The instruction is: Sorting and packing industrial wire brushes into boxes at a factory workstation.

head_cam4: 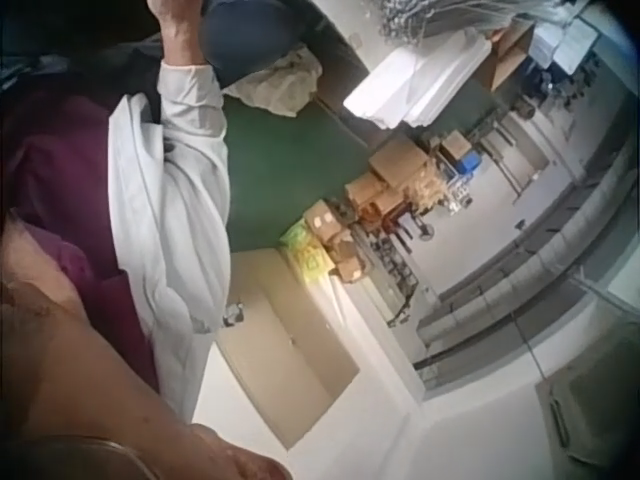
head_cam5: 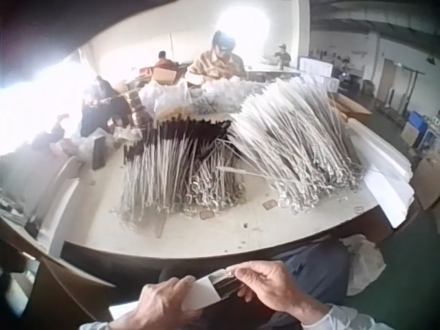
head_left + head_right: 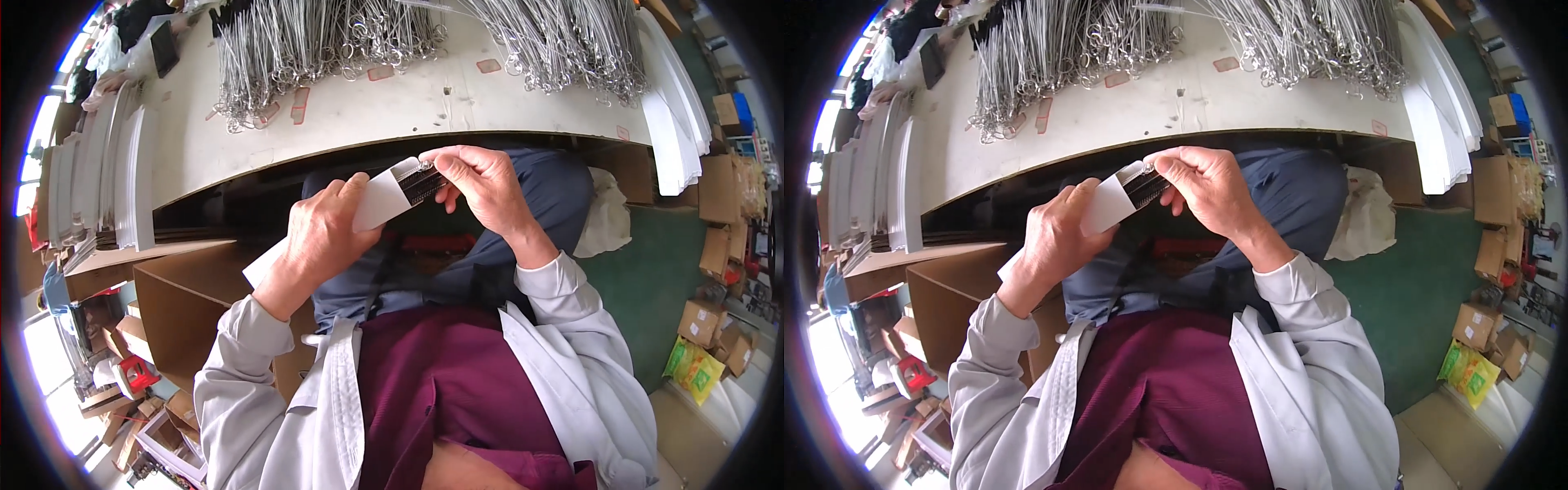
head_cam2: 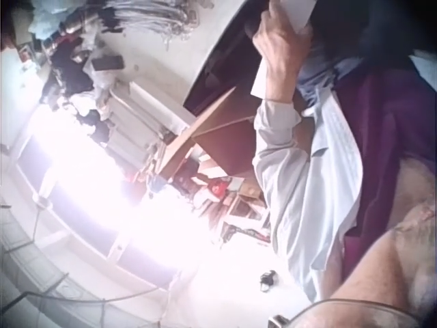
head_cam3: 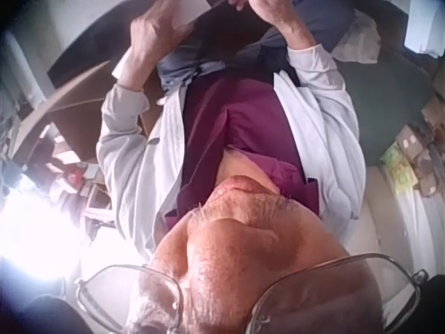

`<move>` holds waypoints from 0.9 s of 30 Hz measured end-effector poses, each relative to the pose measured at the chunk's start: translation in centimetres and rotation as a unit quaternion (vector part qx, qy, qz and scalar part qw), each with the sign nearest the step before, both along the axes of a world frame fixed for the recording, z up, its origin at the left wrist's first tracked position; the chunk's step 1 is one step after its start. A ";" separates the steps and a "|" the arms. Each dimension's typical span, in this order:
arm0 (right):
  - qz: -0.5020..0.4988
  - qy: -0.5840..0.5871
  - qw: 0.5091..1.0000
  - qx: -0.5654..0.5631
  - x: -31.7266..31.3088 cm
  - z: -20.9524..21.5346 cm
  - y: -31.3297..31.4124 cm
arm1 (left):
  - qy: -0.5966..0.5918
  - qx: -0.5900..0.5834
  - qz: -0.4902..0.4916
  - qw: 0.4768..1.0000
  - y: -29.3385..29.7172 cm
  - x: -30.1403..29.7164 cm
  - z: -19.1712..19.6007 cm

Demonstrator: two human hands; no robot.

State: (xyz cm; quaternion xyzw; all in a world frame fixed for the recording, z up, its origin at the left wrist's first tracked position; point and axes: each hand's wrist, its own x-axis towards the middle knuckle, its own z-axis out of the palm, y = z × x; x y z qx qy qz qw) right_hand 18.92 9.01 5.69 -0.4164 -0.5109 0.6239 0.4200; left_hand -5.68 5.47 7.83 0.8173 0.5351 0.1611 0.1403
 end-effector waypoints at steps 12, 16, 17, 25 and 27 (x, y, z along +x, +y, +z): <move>-0.112 -0.111 0.979 0.133 -1.8 -1.1 -1.6 | -0.016 -0.053 0.034 0.998 -1.4 1.4 -1.6; -0.104 -0.133 0.974 0.148 -1.9 -1.8 -1.8 | -0.019 -0.064 0.044 0.997 -1.7 1.6 -2.1; -0.114 -0.179 0.949 0.232 -1.9 -1.8 -1.8 | -0.020 -0.062 0.043 0.997 -1.8 1.6 -2.2; -0.110 -0.327 0.839 0.421 -1.3 -2.0 -1.9 | -0.028 -0.065 0.034 0.997 -2.1 1.8 -2.8; -0.085 -0.328 0.839 0.426 -1.2 -2.1 -1.9 | -0.022 -0.074 0.040 0.996 -2.2 1.9 -2.8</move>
